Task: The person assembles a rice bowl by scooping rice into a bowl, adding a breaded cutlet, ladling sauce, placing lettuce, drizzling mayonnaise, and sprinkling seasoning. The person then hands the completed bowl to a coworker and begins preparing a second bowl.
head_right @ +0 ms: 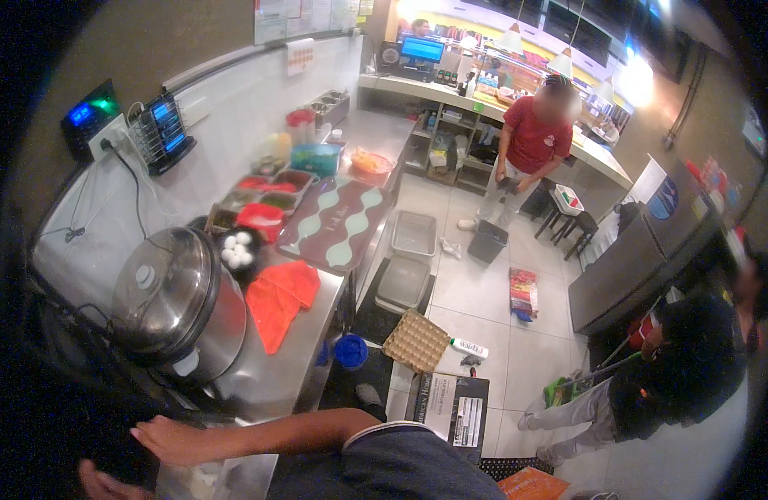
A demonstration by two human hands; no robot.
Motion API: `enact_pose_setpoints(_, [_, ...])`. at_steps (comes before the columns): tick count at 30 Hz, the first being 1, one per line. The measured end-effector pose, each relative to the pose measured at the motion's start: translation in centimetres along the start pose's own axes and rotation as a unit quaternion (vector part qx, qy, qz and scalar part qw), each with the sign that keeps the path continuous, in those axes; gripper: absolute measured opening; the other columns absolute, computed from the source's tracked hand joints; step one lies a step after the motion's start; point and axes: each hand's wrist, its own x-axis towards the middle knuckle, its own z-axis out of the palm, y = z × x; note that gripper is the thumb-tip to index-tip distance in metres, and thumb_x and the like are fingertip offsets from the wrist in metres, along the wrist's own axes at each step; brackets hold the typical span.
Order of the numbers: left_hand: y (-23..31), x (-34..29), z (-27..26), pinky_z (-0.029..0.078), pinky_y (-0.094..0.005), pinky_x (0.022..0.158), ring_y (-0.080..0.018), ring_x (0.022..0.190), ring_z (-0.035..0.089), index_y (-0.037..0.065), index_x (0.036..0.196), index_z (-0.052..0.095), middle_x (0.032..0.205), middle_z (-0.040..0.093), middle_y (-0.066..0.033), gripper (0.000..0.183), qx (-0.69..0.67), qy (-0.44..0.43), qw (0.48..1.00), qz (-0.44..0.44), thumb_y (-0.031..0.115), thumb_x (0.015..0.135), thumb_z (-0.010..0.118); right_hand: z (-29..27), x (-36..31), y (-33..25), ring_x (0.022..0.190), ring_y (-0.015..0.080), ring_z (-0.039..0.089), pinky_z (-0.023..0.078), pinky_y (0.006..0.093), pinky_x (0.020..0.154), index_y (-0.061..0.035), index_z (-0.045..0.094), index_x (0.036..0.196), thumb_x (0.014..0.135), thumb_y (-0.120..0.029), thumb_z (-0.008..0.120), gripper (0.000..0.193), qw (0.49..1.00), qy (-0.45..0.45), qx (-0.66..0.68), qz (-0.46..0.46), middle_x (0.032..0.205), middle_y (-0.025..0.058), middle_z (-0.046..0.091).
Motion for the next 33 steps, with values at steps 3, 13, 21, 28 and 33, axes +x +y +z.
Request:
enact_pose_setpoints(3, [4.3,-4.8,-1.4,0.052,-0.0451,0.081,-0.0357,0.085,0.063,-0.008,0.1,0.065,0.099,0.066,-0.0213,0.025,-0.178,-0.169,0.965,-0.09,0.014,0.102,0.055,-2.8,-3.7,0.6,0.068,0.0314,0.055,0.044,0.0409,0.066,0.0008,0.052,0.086,0.107,-0.024,0.04,0.034,0.996,-0.005,0.081,0.04,0.073,0.0165,0.057])
enact_pose_setpoints(13, [10.1,-10.1,-0.2,0.055,-0.0369,0.088,-0.0304,0.108,0.062,-0.009,0.123,0.063,0.127,0.059,-0.0195,0.033,-0.392,-0.375,0.777,-0.318,0.016,0.102,0.058,-7.9,-9.7,1.0,0.071,0.0111,0.048,0.042,0.0299,0.065,-0.0023,0.051,0.089,0.107,-0.025,0.043,0.031,0.965,0.06,0.227,0.116,0.075,0.0029,0.05])
enact_pose_setpoints(21, [12.6,-9.7,2.9,0.057,-0.0331,0.086,-0.0253,0.105,0.063,-0.01,0.121,0.064,0.121,0.063,-0.0161,0.031,-0.461,-0.401,0.696,-0.378,0.011,0.099,0.063,-11.2,-10.6,0.7,0.073,0.0161,0.053,0.045,0.0336,0.068,-0.0019,0.052,0.094,0.108,-0.027,0.04,0.031,0.975,0.16,0.136,0.072,0.08,0.0069,0.055])
enact_pose_setpoints(28, [15.4,-10.2,5.0,0.058,-0.0338,0.077,-0.023,0.094,0.065,-0.009,0.112,0.067,0.116,0.065,-0.0151,0.023,-0.452,-0.364,0.717,-0.386,0.007,0.095,0.067,-14.1,-11.3,0.8,0.072,0.0186,0.054,0.046,0.0346,0.069,-0.0017,0.052,0.095,0.108,-0.028,0.037,0.033,0.981,0.162,0.08,0.066,0.081,0.0084,0.054])
enact_pose_setpoints(33, [16.1,-9.4,6.0,0.057,-0.0334,0.072,-0.0196,0.088,0.065,-0.006,0.105,0.069,0.108,0.066,-0.0128,0.017,-0.41,-0.366,0.801,-0.236,0.008,0.095,0.067,-15.4,-11.4,1.3,0.071,0.0199,0.054,0.047,0.0363,0.069,-0.0006,0.052,0.095,0.109,-0.028,0.036,0.034,0.981,0.176,0.054,0.055,0.082,0.0092,0.054])
